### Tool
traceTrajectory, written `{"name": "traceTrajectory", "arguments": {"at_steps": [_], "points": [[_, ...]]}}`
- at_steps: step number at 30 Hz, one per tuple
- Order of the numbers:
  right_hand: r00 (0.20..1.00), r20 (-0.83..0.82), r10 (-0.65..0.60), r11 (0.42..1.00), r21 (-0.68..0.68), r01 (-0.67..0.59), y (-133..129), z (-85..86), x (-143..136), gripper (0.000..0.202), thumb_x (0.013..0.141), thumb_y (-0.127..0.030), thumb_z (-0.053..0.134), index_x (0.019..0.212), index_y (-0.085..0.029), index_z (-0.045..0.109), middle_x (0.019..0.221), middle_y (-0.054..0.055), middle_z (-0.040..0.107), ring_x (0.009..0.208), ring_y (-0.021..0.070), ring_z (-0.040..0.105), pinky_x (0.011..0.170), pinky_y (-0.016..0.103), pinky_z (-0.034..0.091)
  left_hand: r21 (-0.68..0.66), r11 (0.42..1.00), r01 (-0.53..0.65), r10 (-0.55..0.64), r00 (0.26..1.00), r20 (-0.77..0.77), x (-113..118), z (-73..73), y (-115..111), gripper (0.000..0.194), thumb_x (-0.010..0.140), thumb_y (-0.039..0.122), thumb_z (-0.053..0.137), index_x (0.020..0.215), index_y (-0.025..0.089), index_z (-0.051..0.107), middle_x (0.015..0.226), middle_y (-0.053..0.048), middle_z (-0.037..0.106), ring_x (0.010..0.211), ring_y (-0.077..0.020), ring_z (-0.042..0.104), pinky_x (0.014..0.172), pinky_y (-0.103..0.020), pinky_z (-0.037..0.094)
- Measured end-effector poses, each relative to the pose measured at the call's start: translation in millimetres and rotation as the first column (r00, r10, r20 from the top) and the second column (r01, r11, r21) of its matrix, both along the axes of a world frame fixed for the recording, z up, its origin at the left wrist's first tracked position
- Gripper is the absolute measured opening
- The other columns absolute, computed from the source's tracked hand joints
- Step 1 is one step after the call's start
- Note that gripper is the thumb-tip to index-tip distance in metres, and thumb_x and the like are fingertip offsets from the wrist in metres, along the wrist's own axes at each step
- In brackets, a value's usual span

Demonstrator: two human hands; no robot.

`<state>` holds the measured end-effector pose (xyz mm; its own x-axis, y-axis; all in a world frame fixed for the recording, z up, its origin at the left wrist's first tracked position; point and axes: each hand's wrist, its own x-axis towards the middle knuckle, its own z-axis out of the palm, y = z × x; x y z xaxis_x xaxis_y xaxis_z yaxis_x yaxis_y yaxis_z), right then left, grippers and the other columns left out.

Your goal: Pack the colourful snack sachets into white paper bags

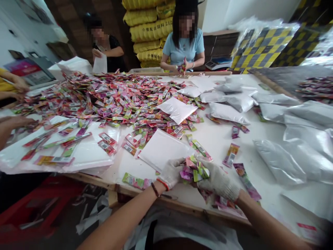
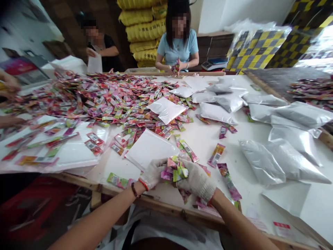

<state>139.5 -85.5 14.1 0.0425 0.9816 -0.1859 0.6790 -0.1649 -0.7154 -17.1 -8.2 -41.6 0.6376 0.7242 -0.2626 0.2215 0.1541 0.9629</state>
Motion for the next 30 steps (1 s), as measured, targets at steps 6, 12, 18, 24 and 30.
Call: {"name": "traceTrajectory", "arguments": {"at_steps": [6, 12, 18, 24, 30], "points": [[0.948, 0.312, 0.062, 0.996, 0.037, -0.077, 7.4, -12.4, -12.5, 0.025, 0.069, -0.028, 0.057, 0.091, -0.019, 0.062, 0.081, 0.005, 0.067, 0.07, 0.0167, 0.06, 0.065, 0.025, 0.043, 0.377, 0.926, -0.022, 0.088, 0.983, -0.158, -0.8, 13.0, 3.1, 0.027, 0.08, 0.022, 0.046, 0.091, 0.014, 0.069, 0.08, -0.004, 0.07, 0.076, -0.0157, 0.061, 0.076, -0.025, 0.048], [0.858, 0.471, 0.205, 0.978, -0.054, -0.203, 22.1, -18.3, -10.5, 0.03, 0.068, -0.038, 0.059, 0.089, -0.017, 0.065, 0.089, 0.011, 0.068, 0.081, 0.0245, 0.063, 0.07, 0.032, 0.044, 0.697, 0.716, 0.036, 0.229, 0.931, -0.283, 4.7, 27.7, -13.1, 0.033, 0.081, 0.024, 0.048, 0.107, 0.018, 0.066, 0.099, -0.009, 0.068, 0.088, -0.0207, 0.06, 0.083, -0.029, 0.045], [0.831, 0.547, 0.106, 0.99, -0.132, -0.04, 40.4, -8.2, -20.0, 0.033, 0.072, -0.041, 0.053, 0.093, -0.017, 0.063, 0.086, 0.014, 0.069, 0.076, 0.0265, 0.065, 0.062, 0.032, 0.044, 0.331, 0.93, -0.161, 0.222, 0.963, -0.156, 13.6, 31.8, -10.8, 0.029, 0.08, 0.025, 0.044, 0.091, 0.013, 0.068, 0.072, -0.005, 0.064, 0.07, -0.0165, 0.058, 0.065, -0.024, 0.045], [0.825, 0.539, 0.168, 0.98, -0.184, -0.079, 43.6, -4.1, -31.2, 0.028, 0.073, -0.033, 0.054, 0.091, -0.015, 0.065, 0.083, 0.015, 0.069, 0.078, 0.0257, 0.065, 0.063, 0.03, 0.043, 0.675, 0.737, -0.023, 0.312, 0.898, -0.309, 12.9, 25.3, -9.2, 0.029, 0.085, 0.031, 0.044, 0.102, 0.02, 0.065, 0.085, -0.005, 0.065, 0.079, -0.0184, 0.058, 0.072, -0.027, 0.042], [0.9, 0.429, 0.075, 0.994, 0.037, -0.1, 25.2, -20.3, -21.9, 0.038, 0.07, -0.029, 0.056, 0.106, -0.016, 0.057, 0.095, 0.01, 0.066, 0.086, 0.0221, 0.061, 0.072, 0.028, 0.043, 0.797, 0.525, 0.298, 0.337, 0.787, -0.516, -0.6, 22.4, -1.9, 0.03, 0.088, 0.028, 0.042, 0.113, 0.025, 0.058, 0.105, -0.005, 0.064, 0.083, -0.0179, 0.059, 0.069, -0.027, 0.042]]}}
